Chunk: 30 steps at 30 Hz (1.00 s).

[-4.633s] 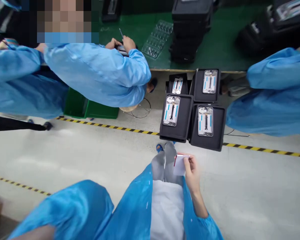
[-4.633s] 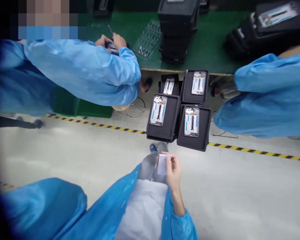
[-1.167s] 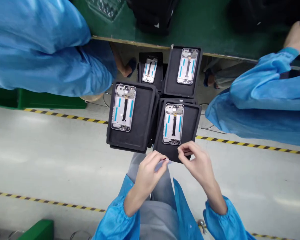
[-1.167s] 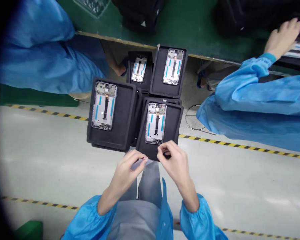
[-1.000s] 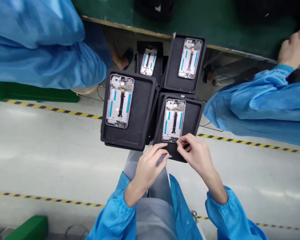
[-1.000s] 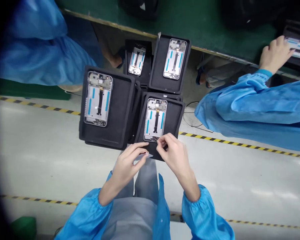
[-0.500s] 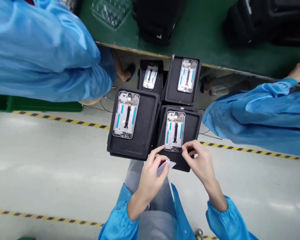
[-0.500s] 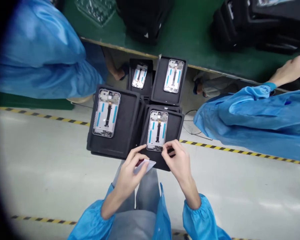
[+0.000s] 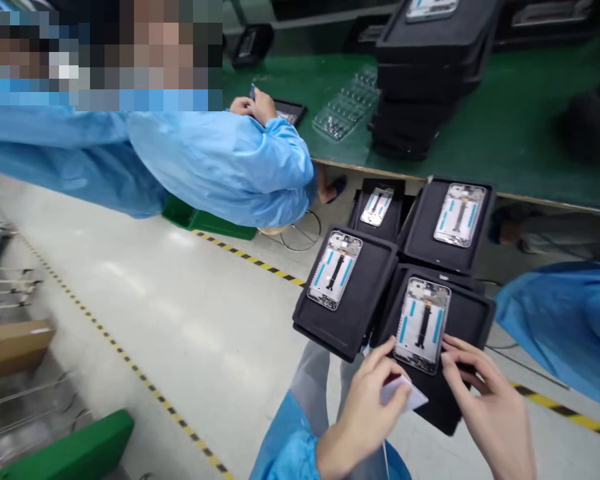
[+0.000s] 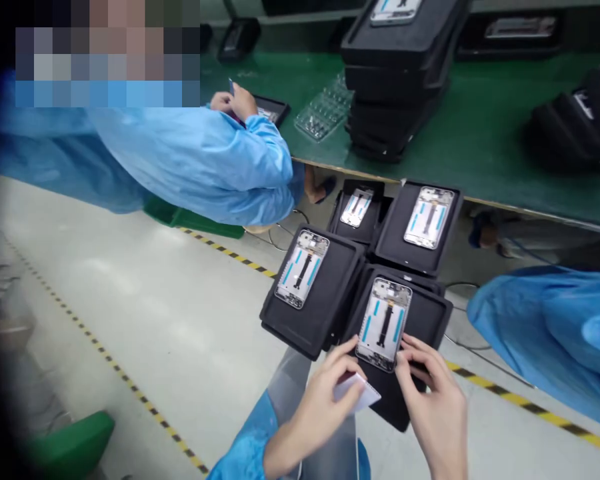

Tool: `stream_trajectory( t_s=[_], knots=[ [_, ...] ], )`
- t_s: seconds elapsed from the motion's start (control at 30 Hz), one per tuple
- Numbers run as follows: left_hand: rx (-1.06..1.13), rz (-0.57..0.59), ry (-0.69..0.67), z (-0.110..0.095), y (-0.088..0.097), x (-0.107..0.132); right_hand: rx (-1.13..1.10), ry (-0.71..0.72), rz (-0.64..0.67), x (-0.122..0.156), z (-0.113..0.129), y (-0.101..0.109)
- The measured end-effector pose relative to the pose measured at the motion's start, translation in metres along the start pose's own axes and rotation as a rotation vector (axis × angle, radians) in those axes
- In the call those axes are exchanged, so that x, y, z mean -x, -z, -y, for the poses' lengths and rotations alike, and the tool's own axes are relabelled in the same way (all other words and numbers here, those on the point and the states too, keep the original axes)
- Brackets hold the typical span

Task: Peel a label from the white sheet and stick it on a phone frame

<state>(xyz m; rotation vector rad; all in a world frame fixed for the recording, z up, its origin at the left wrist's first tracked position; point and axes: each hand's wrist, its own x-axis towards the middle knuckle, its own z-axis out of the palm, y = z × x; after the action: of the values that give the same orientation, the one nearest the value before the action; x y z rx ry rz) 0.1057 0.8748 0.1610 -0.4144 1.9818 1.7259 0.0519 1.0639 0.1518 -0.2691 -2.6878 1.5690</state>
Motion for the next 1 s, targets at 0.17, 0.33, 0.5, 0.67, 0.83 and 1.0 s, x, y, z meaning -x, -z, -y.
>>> stream_trajectory(
  t_s=[0.17, 0.33, 0.5, 0.67, 0.83, 1.0],
  knots=[
    [0.075, -0.044, 0.015, 0.001, -0.004, -0.001, -0.005, -0.025, -0.014, 0.001, 0.004, -0.001],
    [0.099, -0.014, 0.037, -0.002, -0.005, 0.001, 0.002, -0.008, 0.002, 0.000, 0.008, 0.001],
    [0.107, -0.036, 0.004, 0.000, -0.005, 0.000, 0.040, 0.079, 0.043, -0.001, 0.007, 0.008],
    [0.110, -0.060, -0.037, 0.004, -0.008, 0.003, 0.098, 0.177, 0.089, -0.003, 0.008, 0.015],
    [0.082, -0.125, -0.138, 0.006, -0.006, 0.011, 0.173, 0.312, 0.135, -0.007, 0.016, 0.023],
    [-0.155, -0.131, -0.365, -0.002, 0.010, 0.018, 0.162, 0.309, 0.237, -0.007, 0.028, 0.029]
  ],
)
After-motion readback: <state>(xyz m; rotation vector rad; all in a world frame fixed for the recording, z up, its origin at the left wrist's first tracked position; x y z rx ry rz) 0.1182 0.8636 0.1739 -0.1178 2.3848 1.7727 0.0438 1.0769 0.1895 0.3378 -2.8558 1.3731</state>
